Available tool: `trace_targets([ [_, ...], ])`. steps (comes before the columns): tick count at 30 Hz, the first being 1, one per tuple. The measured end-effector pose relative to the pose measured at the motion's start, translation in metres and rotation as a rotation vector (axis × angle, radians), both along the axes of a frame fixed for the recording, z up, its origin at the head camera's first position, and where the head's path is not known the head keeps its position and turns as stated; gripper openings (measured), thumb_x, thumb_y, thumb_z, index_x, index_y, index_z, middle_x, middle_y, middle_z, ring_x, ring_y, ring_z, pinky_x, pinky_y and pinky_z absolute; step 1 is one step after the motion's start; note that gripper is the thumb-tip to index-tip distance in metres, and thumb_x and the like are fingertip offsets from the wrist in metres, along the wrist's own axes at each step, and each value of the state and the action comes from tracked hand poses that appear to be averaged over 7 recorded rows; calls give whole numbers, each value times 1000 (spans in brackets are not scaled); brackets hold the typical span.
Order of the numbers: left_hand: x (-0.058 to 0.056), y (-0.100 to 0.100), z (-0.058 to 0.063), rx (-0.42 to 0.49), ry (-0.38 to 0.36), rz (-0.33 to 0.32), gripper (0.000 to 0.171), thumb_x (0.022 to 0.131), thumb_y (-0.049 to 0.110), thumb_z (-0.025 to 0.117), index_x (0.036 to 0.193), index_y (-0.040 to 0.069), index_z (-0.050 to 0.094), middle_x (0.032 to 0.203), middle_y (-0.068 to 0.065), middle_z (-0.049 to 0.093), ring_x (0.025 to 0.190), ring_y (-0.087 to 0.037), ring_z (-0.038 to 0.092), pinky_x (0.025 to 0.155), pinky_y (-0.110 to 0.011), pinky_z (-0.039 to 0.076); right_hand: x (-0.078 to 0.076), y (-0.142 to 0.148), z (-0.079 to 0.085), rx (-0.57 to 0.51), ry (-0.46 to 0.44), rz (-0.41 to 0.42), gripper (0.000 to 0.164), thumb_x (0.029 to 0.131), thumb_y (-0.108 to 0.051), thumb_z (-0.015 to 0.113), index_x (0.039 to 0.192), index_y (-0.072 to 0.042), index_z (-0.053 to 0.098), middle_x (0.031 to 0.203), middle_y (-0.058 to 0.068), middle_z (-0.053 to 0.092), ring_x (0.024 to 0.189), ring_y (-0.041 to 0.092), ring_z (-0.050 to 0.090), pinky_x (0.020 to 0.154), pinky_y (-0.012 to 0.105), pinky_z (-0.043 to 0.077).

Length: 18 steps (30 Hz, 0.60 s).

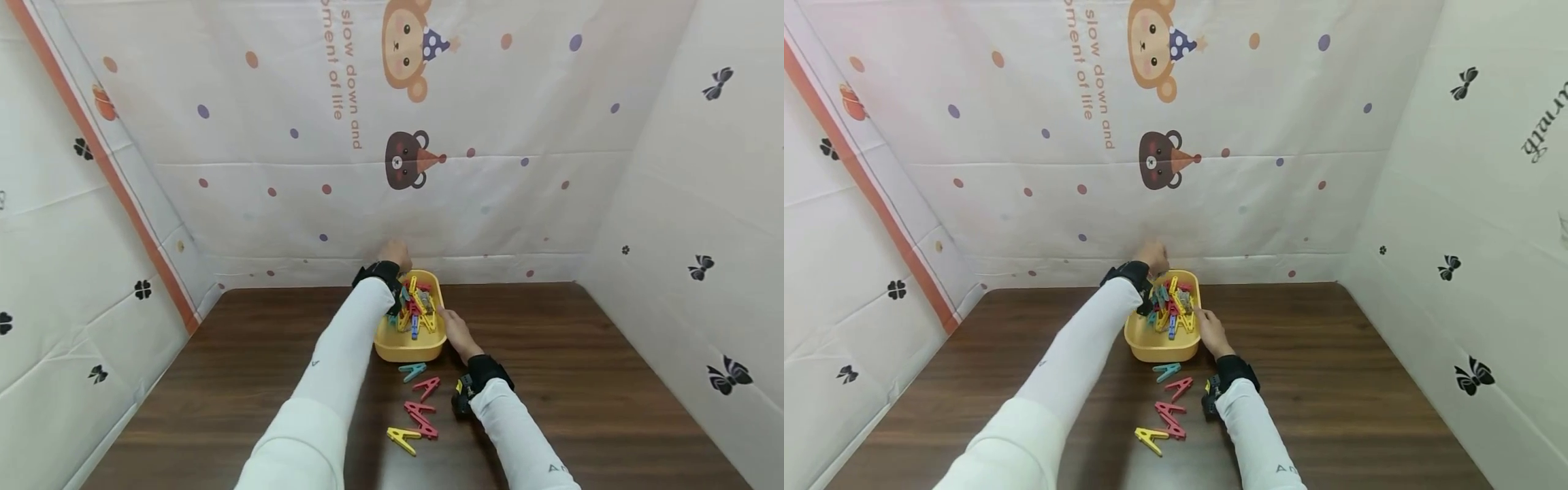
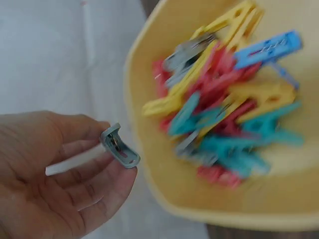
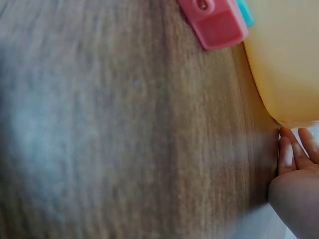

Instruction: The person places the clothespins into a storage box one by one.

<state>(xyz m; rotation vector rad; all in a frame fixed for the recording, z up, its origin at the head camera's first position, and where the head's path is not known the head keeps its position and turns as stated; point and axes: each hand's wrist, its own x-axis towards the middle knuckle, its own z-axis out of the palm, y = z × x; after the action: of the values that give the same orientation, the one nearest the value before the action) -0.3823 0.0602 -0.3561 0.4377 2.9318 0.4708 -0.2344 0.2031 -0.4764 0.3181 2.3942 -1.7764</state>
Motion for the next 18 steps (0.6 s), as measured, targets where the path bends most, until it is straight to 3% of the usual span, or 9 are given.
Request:
trace_targets([
  [2, 1, 8, -15, 0, -25, 50, 23, 94, 11, 63, 115, 5, 70, 130, -14, 64, 103, -26, 62, 79, -36, 51, 0, -1, -1, 5, 8, -4, 71, 111, -50, 27, 158, 3, 27, 163, 27, 30, 153, 43, 26, 125, 57, 22],
  [3, 9, 11, -16, -11, -51, 64, 26, 94, 10, 63, 118, 4, 69, 133, -15, 63, 106, -27, 62, 82, -36, 52, -1, -1, -2, 5, 12, -9, 71, 111, -50, 27, 158, 3, 27, 163, 27, 30, 153, 42, 27, 125, 57, 22],
  [6, 12, 17, -34, 13, -111, 112, 31, 97, 15, 65, 126, 5, 68, 133, -13, 65, 114, -27, 63, 92, -36, 54, -1, -1, -2, 10, 26, -12, 70, 111, -49, 28, 157, 4, 29, 161, 28, 32, 152, 43, 29, 124, 57, 24],
  [10, 13, 18, -47, 48, -94, 182, 30, 98, 19, 67, 123, 4, 71, 131, -15, 67, 120, -29, 63, 97, -41, 56, -3, -3, -1, 12, 28, -2, 69, 111, -47, 28, 156, 5, 30, 161, 29, 33, 151, 44, 31, 123, 57, 25],
  [14, 14, 21, -53, 51, -32, 181, 28, 100, 16, 63, 122, 1, 72, 131, -19, 66, 119, -32, 64, 94, -45, 57, -3, -2, 0, 18, 33, -17, 70, 111, -48, 29, 156, 5, 31, 160, 29, 34, 151, 44, 31, 123, 57, 25],
  [18, 16, 22, -57, 35, -47, 160, 26, 101, 12, 61, 123, 4, 71, 128, -15, 69, 106, -29, 69, 86, -43, 58, -3, 1, -2, 11, 31, -20, 70, 111, -48, 29, 156, 5, 31, 160, 29, 34, 151, 44, 31, 123, 57, 25],
])
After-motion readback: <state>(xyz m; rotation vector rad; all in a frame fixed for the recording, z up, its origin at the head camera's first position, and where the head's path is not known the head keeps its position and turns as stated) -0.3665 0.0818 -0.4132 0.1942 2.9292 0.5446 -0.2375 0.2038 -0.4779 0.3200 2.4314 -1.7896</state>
